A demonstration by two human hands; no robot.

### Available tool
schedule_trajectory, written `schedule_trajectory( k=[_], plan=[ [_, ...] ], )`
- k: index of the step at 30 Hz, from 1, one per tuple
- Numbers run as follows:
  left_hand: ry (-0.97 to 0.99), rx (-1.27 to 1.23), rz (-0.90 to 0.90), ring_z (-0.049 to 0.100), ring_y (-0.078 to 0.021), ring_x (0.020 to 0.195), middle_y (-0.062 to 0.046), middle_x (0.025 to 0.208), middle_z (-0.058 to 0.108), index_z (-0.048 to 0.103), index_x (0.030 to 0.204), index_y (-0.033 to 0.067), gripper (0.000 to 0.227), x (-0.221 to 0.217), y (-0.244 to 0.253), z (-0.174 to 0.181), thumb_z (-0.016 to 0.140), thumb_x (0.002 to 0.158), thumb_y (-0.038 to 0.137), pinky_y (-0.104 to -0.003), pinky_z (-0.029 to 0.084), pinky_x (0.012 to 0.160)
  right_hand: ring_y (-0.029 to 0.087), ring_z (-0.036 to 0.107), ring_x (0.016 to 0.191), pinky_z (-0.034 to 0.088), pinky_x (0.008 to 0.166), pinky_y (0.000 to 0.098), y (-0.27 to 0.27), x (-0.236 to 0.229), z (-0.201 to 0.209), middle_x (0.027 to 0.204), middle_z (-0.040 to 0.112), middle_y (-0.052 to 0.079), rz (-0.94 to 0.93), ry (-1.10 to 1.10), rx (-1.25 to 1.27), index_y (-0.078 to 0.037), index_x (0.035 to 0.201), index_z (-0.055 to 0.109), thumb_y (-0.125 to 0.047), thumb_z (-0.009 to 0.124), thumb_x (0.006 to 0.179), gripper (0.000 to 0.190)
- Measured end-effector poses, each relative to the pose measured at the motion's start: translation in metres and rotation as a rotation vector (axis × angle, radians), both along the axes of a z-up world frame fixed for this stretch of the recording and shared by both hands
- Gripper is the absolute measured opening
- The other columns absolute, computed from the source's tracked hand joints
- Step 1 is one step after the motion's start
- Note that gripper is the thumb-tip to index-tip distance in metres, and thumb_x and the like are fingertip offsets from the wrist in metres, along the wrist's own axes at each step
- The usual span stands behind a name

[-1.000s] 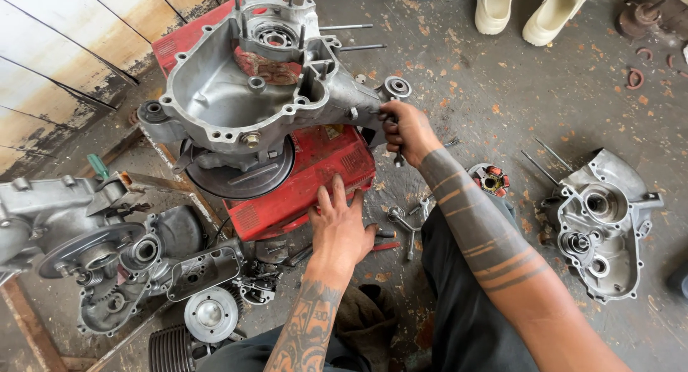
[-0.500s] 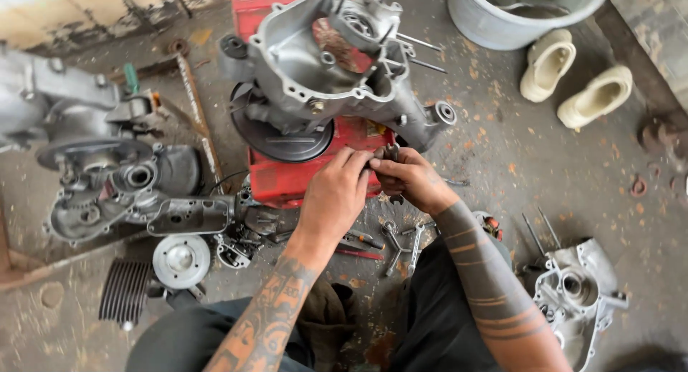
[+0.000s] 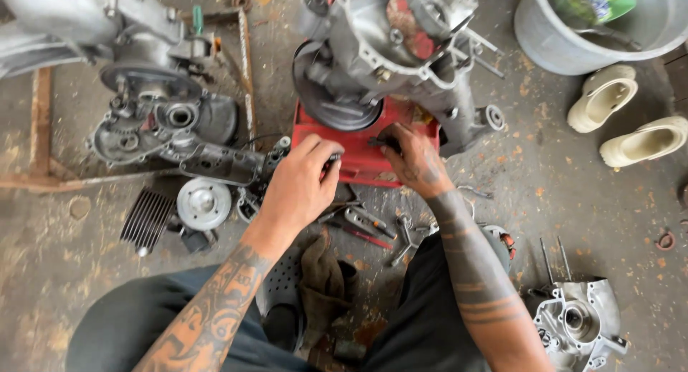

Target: The person sits on the floor and works on a disassembled engine block placed on a red toolbox. They use a wrench to tighten bolts on the engine casing and handle various small metal parts and tools scattered on the floor.

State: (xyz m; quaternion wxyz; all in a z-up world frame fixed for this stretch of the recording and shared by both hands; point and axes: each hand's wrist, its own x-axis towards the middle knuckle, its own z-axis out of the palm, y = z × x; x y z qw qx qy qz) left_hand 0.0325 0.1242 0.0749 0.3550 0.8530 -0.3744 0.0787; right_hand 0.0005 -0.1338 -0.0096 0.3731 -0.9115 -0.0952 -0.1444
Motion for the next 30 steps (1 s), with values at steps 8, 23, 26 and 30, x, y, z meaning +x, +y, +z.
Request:
schedule_trajectory(
  k=[8, 23, 26, 30],
  plan=[
    [0.008, -0.025, -0.021, 0.067, -0.0351, 0.089, -0.01, 0.093, 0.059, 0.067, 0.11, 0.0088, 0.016, -0.033, 0.03, 0.03, 0.062, 0.095, 0.009, -0.043, 0.058, 0.073, 0.034, 0.063, 0.104, 0.047, 0.09, 0.0508, 0.01, 0.014, -0.019, 0.101, 0.065, 0.007, -0.138, -0.023, -0.343, -0.018, 0.113, 0.068, -0.022, 0.072, 0.091, 0.023],
    [0.252, -0.034, 0.111, 0.072, -0.0337, 0.098, -0.012, 0.102, 0.074, 0.074, 0.11, 0.0111, 0.021, -0.123, 0.152, 0.068, 0.068, 0.09, 0.009, -0.04, 0.06, 0.08, 0.029, 0.064, 0.101, 0.046, 0.093, 0.0462, 0.034, -0.019, -0.006, 0.097, 0.063, 0.004, -0.233, -0.148, -0.264, -0.023, 0.114, 0.067, -0.019, 0.073, 0.091, 0.025],
    [0.349, -0.148, 0.188, 0.073, -0.0289, 0.095, -0.01, 0.101, 0.073, 0.075, 0.112, 0.0138, 0.022, -0.122, 0.171, 0.042, 0.07, 0.091, 0.012, -0.036, 0.06, 0.079, 0.029, 0.068, 0.094, 0.05, 0.086, 0.0446, 0.042, -0.046, 0.019, 0.092, 0.066, 0.005, -0.126, -0.185, -0.27, -0.021, 0.119, 0.066, -0.018, 0.071, 0.095, 0.025],
    [0.359, -0.146, 0.224, 0.072, -0.0396, 0.091, -0.024, 0.1, 0.071, 0.065, 0.127, 0.0036, 0.032, -0.097, 0.172, 0.038, 0.064, 0.095, 0.008, -0.048, 0.061, 0.078, 0.035, 0.071, 0.084, 0.056, 0.078, 0.0493, 0.041, -0.093, 0.002, 0.083, 0.07, 0.01, -0.078, 0.027, -0.377, -0.017, 0.114, 0.067, -0.022, 0.069, 0.095, 0.02]
  ],
)
